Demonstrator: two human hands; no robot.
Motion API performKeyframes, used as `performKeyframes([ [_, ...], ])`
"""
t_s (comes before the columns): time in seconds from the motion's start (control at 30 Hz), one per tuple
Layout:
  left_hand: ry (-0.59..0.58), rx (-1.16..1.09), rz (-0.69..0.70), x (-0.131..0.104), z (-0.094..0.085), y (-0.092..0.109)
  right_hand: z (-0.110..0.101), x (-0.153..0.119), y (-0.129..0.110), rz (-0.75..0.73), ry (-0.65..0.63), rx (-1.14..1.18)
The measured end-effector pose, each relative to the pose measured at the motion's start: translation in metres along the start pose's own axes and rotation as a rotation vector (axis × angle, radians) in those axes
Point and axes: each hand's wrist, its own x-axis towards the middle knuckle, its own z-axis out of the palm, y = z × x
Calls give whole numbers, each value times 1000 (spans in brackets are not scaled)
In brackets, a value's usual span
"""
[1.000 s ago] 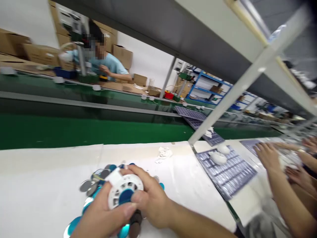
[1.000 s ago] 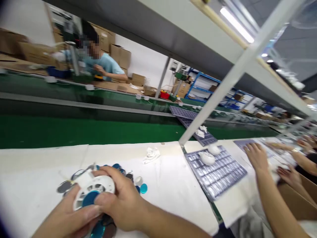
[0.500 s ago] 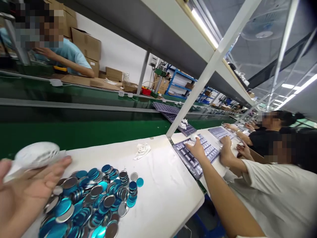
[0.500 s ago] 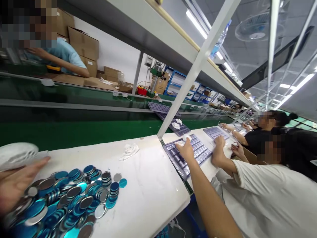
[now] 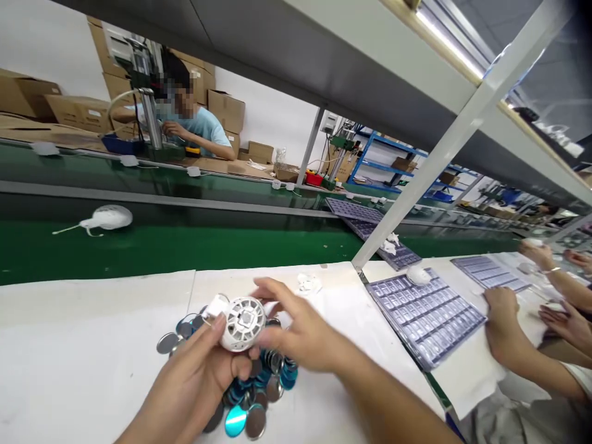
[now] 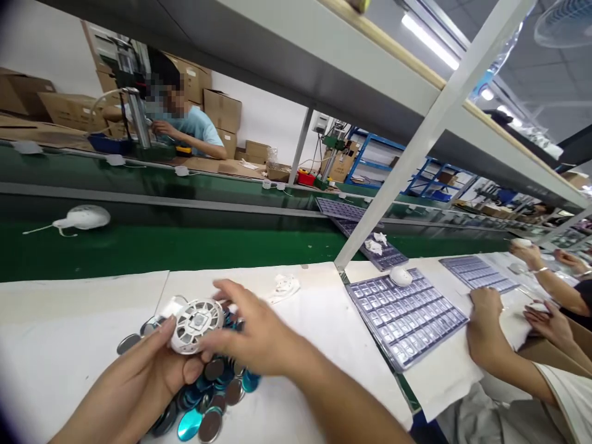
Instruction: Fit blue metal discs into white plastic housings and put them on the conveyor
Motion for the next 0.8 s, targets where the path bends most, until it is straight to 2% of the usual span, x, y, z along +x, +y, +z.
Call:
performKeyframes([
  [0.1, 45, -25, 49, 4, -2, 12, -36, -1, 18, 114, -242, -302],
  [0.17, 37, -49, 53, 4, -4, 15, -49, -2, 31, 196, -373, -444],
  [0.3, 49, -51, 7, 3, -8, 11, -42, -1, 50, 264, -385, -500],
  [0.4, 69, 2, 10, 5, -10, 7, -35, 2, 55, 294, -365, -459],
  [0.63, 66, 105, 68, 3, -4, 5, -30, 2, 42, 217, -220, -177],
  [0.8, 126, 165, 125, 0, 0, 3, -16, -8, 27, 165, -85, 475],
])
